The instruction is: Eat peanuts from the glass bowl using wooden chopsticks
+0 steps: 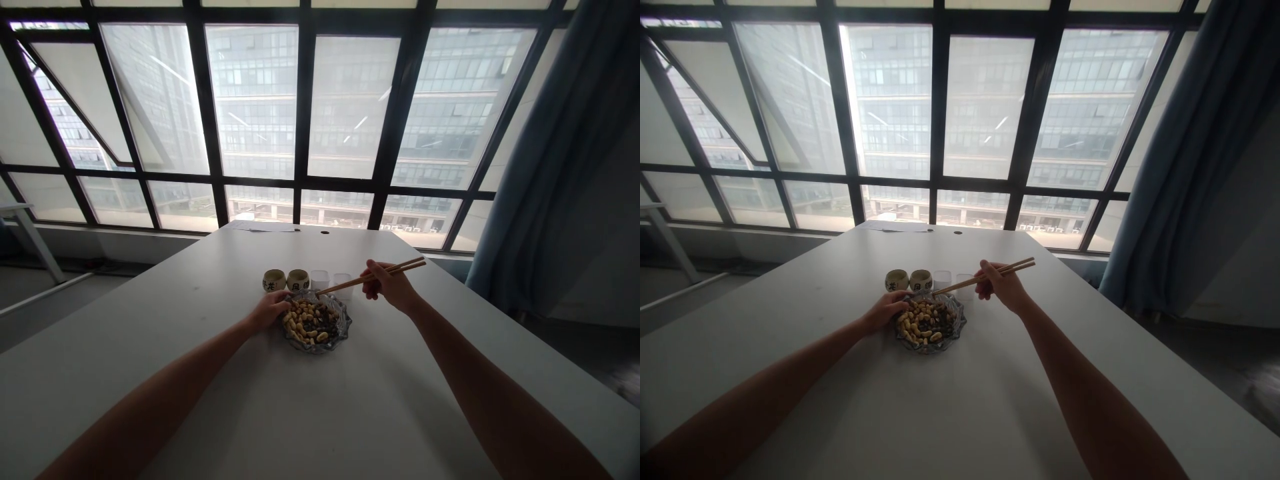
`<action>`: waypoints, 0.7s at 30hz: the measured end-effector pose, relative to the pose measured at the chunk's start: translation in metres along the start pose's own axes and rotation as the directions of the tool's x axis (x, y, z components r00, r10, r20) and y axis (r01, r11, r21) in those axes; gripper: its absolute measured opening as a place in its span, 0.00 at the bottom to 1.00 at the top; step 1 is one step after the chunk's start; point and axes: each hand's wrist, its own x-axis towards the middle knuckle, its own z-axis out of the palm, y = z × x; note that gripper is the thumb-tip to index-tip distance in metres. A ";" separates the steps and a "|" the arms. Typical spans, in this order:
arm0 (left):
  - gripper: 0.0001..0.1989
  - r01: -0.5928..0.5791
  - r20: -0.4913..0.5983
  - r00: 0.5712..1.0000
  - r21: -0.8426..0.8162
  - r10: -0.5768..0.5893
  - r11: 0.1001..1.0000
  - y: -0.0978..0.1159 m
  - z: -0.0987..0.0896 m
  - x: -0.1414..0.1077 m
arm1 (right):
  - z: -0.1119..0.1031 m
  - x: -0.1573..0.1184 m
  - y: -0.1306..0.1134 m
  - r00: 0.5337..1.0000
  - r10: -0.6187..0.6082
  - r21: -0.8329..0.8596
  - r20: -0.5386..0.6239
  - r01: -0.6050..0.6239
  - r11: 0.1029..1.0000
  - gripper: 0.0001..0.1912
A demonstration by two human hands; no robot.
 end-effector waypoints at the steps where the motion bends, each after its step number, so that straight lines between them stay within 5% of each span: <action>1: 0.23 -0.002 -0.003 1.000 0.002 0.002 1.000 0.000 0.000 0.000 | -0.001 0.001 0.002 1.000 0.008 0.039 -0.028 -0.007 0.999 0.31; 10: 0.22 0.008 -0.008 1.000 -0.001 -0.008 1.000 -0.001 0.001 0.001 | -0.012 0.010 0.012 0.978 0.136 0.220 -0.160 -0.099 0.970 0.22; 21: 0.22 -0.004 -0.021 1.000 0.032 0.005 0.999 -0.004 -0.001 0.003 | -0.014 0.011 0.011 0.972 0.144 0.224 -0.187 -0.100 0.969 0.20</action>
